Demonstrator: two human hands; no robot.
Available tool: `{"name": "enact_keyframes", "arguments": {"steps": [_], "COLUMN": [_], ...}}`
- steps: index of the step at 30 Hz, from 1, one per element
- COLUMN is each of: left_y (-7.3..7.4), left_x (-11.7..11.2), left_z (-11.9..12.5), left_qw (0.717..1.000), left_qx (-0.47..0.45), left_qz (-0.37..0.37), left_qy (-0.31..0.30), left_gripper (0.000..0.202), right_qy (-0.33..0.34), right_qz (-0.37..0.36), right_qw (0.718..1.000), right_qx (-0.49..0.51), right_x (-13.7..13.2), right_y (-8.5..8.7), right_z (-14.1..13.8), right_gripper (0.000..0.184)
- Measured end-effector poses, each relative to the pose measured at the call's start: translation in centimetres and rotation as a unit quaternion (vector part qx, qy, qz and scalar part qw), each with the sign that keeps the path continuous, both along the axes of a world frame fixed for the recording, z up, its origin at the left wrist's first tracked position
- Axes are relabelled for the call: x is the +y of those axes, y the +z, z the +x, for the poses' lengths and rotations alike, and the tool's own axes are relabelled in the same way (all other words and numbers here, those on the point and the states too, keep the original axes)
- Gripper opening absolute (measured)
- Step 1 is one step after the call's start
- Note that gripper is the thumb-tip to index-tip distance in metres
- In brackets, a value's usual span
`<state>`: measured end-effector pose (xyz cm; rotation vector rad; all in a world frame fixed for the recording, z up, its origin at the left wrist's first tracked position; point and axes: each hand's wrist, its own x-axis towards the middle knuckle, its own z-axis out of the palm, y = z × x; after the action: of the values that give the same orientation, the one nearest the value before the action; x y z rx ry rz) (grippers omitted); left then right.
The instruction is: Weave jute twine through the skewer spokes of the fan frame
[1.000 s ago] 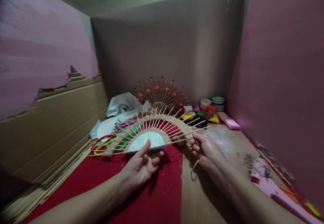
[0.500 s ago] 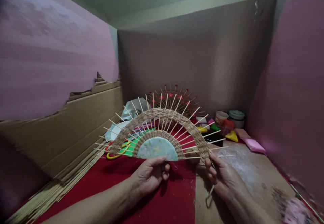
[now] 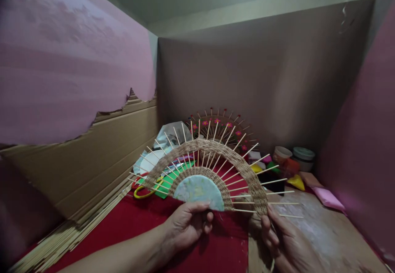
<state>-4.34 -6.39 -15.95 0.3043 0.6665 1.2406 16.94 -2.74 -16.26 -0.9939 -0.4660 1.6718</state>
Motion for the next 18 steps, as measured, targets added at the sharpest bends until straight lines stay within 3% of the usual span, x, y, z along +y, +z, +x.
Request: {"name": "enact_keyframes", "arguments": {"steps": [5,13,18], "left_y": [-0.3,-0.4,-0.4], "left_x": [0.1,0.2,0.4], "left_z": [0.2,0.4,0.4], "left_qw": [1.000,0.999,0.999], "left_qx": [-0.004,-0.024,-0.028], "left_qz": [-0.017,-0.028,-0.035], "left_qy": [-0.005,-0.010,-0.008], "left_gripper": [0.008,0.011,0.008], "right_qy": [0.009,-0.042,-0.015], "right_qz": [0.018,-0.091,-0.070], "right_qw": [1.000,0.995,0.997], "right_qx": [-0.016,0.002,0.001], "right_x": [-0.2,-0.4,-0.1], "right_y": [0.0,1.1,0.4], "right_z": [-0.3,-0.5,-0.4], "right_gripper": [0.027,0.033,0.035]}}
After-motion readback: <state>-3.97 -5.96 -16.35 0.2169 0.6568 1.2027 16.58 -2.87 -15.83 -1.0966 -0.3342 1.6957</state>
